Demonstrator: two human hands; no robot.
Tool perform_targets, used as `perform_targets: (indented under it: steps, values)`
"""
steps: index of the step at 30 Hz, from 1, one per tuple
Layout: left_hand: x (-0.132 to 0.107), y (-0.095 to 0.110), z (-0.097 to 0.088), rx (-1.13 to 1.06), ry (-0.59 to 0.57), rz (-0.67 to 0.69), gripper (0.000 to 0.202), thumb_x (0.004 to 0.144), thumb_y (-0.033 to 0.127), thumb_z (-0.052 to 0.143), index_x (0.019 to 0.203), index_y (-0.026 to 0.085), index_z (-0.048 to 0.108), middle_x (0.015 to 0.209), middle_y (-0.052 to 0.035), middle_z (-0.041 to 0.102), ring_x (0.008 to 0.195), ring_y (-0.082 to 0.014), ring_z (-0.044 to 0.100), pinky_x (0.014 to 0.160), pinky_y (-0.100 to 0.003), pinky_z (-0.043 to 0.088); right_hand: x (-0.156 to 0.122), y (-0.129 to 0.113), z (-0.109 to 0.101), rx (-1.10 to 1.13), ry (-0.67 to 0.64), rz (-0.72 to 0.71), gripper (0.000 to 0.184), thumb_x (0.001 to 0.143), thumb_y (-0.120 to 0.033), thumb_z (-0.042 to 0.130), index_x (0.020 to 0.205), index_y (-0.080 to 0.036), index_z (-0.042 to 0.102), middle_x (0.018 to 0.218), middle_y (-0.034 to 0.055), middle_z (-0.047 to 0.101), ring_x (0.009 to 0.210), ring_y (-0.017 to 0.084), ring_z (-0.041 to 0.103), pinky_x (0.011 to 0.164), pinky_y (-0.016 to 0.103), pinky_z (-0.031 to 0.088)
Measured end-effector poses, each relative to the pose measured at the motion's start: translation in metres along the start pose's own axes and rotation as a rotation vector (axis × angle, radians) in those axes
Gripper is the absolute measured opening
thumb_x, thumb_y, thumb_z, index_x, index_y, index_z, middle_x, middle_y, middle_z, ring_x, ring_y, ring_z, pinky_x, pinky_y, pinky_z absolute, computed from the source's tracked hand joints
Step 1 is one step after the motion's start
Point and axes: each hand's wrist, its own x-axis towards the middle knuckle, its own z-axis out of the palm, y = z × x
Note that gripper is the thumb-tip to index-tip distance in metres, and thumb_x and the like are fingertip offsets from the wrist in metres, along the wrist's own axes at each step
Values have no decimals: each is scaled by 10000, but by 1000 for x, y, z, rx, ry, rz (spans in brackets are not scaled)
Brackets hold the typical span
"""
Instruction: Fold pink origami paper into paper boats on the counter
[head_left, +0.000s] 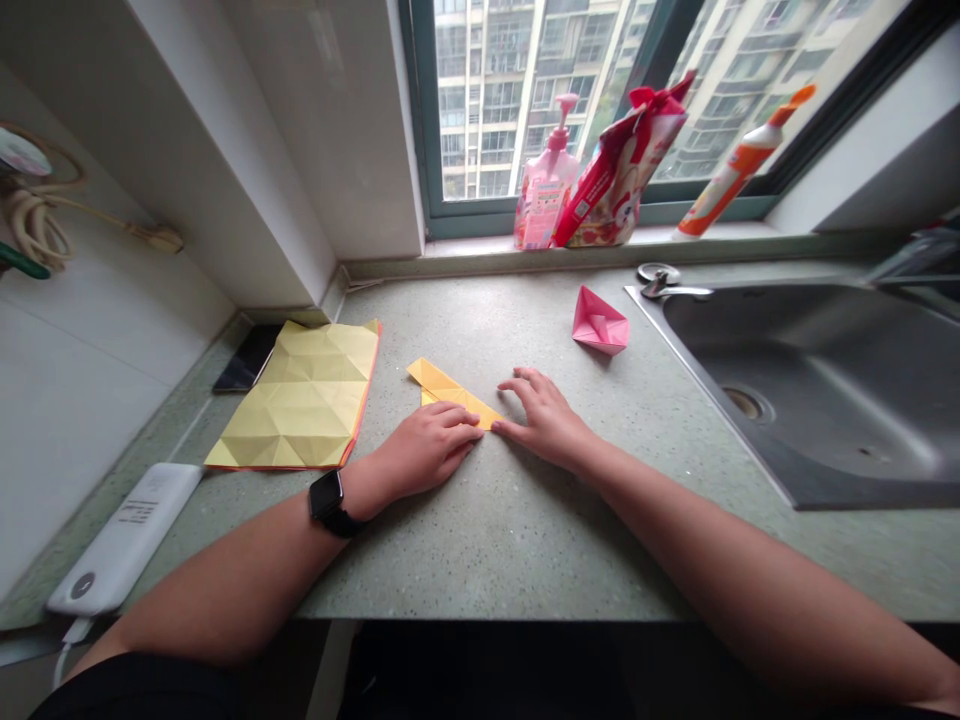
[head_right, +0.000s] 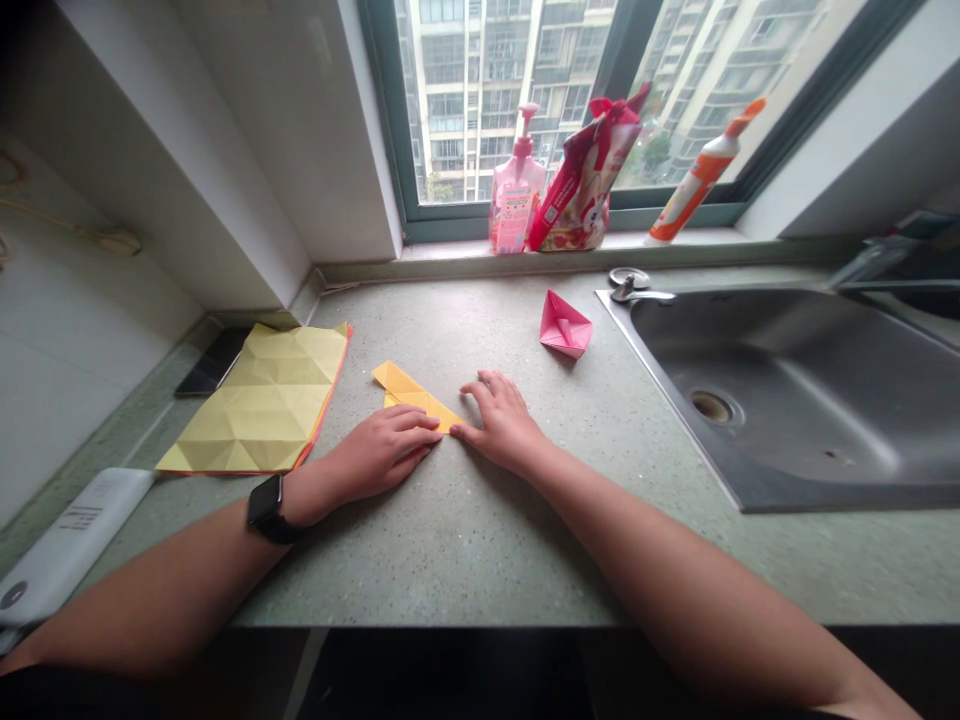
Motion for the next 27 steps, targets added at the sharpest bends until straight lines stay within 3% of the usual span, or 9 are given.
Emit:
perform_targets:
  steps: [5,9,12,15,17,20,23,27]
  values:
    - [0,-1,1,-5,10,3,245,1120,215,566,1243,206,778,1315,-99,782,1231,-269,724,1096,-461,597,0,10,-6,10,-54,30,639,896,-491,832,1465,-273,639,1680,185,501,1609,417,425,1313,632,380]
    - [0,-1,1,-14,16,3,239,1120,222,569,1237,209,777,1313,-100,780,1238,-270,723,1092,-460,601,2,17,-11,95,-61,-3,612,898,-411,830,1470,-298,644,1652,149,541,1577,376,479,1307,603,404]
    - [-1,-2,1,-28,22,6,241,1123,221,563,1240,215,773,1319,-100,778,1244,-264,725,1097,-455,601,5,16,-17,184,-1,-58,499,925,-329,782,1414,-303,686,1561,125,617,1498,336,568,1263,558,467]
    - [-2,-3,2,-33,24,16,259,1128,231,555,1284,214,762,1340,-107,774,1254,-267,726,1109,-462,601,6,7,-24,237,100,-137,275,990,-285,692,1256,-286,762,1339,104,731,1294,297,695,1145,511,559]
    - [-3,-3,3,-29,28,21,289,1132,235,546,1344,215,742,1387,-116,760,1289,-276,715,1135,-483,593,5,-2,-29,212,129,-209,173,1026,-272,652,1114,-280,801,1159,83,771,1115,271,737,1035,472,599]
    - [-5,-3,6,-39,13,2,372,1131,232,532,1478,200,661,1504,-141,703,1411,-295,655,1216,-529,547,-2,-16,-34,94,118,-300,213,1060,-267,623,1024,-281,832,1027,74,781,966,252,726,912,431,603]
    - [-6,1,7,-86,-12,-53,477,1118,255,562,1588,171,542,1583,-171,640,1506,-308,586,1270,-543,504,-9,-26,-33,-33,62,-317,243,1065,-245,612,1098,-289,849,1049,80,790,955,253,723,886,426,600]
    - [-6,6,5,-190,6,-89,524,1107,278,589,1612,200,477,1599,-166,620,1501,-286,593,1256,-501,523,-14,-31,-29,-120,-27,-305,246,1050,-244,636,1160,-304,848,1129,86,792,989,266,724,898,443,612]
